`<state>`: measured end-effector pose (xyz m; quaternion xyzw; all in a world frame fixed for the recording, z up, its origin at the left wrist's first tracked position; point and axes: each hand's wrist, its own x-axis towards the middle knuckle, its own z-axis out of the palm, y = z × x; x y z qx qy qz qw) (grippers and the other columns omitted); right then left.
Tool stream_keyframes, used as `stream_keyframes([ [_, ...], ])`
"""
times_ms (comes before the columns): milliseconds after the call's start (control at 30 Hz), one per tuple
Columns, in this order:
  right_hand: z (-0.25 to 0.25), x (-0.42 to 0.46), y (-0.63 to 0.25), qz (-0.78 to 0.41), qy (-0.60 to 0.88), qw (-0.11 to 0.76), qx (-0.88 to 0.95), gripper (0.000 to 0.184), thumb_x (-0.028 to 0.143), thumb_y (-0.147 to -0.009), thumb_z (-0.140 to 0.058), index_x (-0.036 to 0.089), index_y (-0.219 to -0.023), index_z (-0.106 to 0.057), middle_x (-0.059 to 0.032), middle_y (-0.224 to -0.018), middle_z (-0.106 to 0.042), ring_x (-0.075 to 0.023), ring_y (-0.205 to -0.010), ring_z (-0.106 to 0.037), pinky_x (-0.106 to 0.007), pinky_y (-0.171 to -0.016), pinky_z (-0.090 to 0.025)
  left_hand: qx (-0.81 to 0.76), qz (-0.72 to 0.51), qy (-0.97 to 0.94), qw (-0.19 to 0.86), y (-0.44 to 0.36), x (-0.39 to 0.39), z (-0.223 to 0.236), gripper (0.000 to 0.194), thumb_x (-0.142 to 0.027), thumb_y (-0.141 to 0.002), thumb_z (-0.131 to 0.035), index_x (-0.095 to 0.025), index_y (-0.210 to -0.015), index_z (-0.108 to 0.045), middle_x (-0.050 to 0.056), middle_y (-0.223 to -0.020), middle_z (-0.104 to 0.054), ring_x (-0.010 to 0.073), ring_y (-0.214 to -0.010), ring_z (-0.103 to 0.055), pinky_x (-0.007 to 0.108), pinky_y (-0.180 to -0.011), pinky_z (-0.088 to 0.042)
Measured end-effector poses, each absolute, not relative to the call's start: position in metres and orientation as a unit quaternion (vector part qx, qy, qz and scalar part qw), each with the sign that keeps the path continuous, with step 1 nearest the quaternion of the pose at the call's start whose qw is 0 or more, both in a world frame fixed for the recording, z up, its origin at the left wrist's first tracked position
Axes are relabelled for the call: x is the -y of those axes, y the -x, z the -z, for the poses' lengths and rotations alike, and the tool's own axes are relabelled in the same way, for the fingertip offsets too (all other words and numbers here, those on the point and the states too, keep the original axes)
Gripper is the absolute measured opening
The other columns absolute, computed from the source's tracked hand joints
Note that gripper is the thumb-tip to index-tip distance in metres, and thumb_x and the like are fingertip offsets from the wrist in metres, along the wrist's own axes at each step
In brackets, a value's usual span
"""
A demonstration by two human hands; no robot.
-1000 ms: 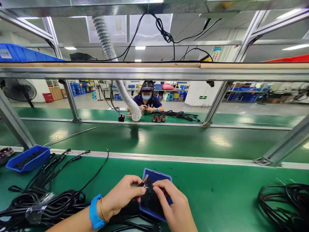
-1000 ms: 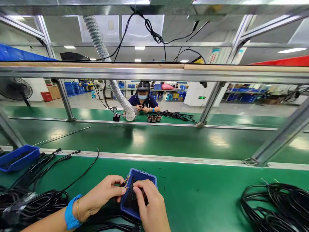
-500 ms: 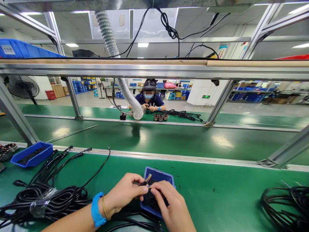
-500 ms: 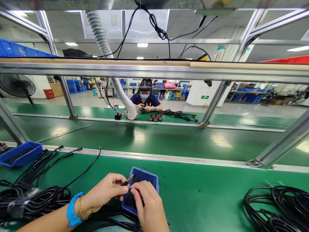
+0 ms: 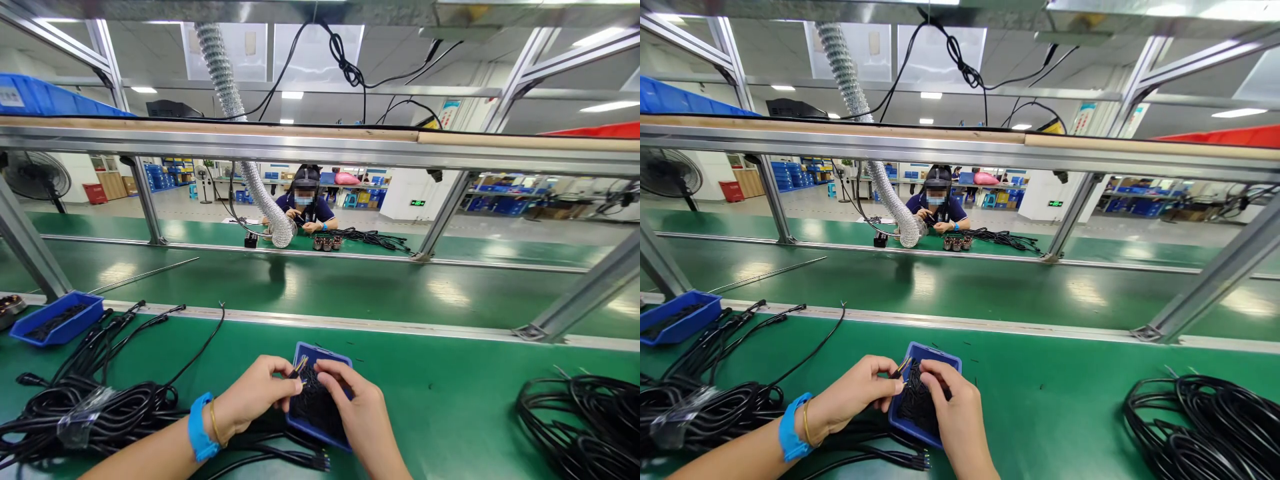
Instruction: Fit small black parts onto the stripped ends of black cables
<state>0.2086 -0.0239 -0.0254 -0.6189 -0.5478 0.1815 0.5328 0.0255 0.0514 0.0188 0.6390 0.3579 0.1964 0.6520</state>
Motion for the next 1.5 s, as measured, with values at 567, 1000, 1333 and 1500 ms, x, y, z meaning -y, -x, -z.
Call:
stream_keyframes([
  [567,0.002,0.035,-0.190,-0.077,0.519,0.577,0.626,0.013,0.016,-0.089,-0.062,0.026,-0.087,-0.070,0.0018,-0.086,-0.075,-0.0123,-0.080,-0.072,-0.014,-0.076,-0.055,-0.352,-0.198,-0.644,0.650,-0.026,-0.049,-0.017,0.031,-0.044,-0.067,-0.071,-0.017,-0.073,-0.057,-0.006,-0.054,-0.051,0.0131,-0.057,-0.049,0.026,-0.059,-0.033],
  [1000,0.003,0.032,-0.185,-0.040,0.474,0.555,0.682,0.017,0.011,-0.089,-0.061,0.025,-0.088,-0.070,0.0010,-0.083,-0.074,-0.0125,-0.076,-0.072,-0.016,-0.074,-0.056,-0.315,-0.211,-0.631,0.677,-0.027,-0.048,-0.014,0.026,-0.037,-0.064,-0.072,-0.015,-0.070,-0.060,-0.005,-0.061,-0.051,0.0117,-0.056,-0.049,0.026,-0.058,-0.036],
  [1333,0.021,0.026,-0.204,-0.134,0.653,0.570,0.480,0.027,0.049,-0.079,-0.069,0.024,-0.084,-0.080,-0.0076,-0.086,-0.078,-0.0233,-0.073,-0.072,-0.035,-0.073,-0.060,-0.341,-0.198,-0.635,0.664,-0.028,-0.053,-0.012,0.012,-0.029,-0.059,-0.056,-0.019,-0.064,-0.052,-0.007,-0.051,-0.045,0.0105,-0.050,-0.042,0.025,-0.051,-0.028],
  [1500,0.018,0.026,-0.193,-0.252,0.590,0.636,0.428,0.031,0.050,-0.072,-0.076,0.021,-0.084,-0.079,-0.0101,-0.087,-0.080,-0.0271,-0.080,-0.076,-0.035,-0.074,-0.063,-0.345,-0.199,-0.636,0.662,-0.028,-0.052,-0.012,0.012,-0.029,-0.060,-0.057,-0.020,-0.063,-0.050,-0.007,-0.052,-0.045,0.0100,-0.050,-0.041,0.025,-0.052,-0.029],
])
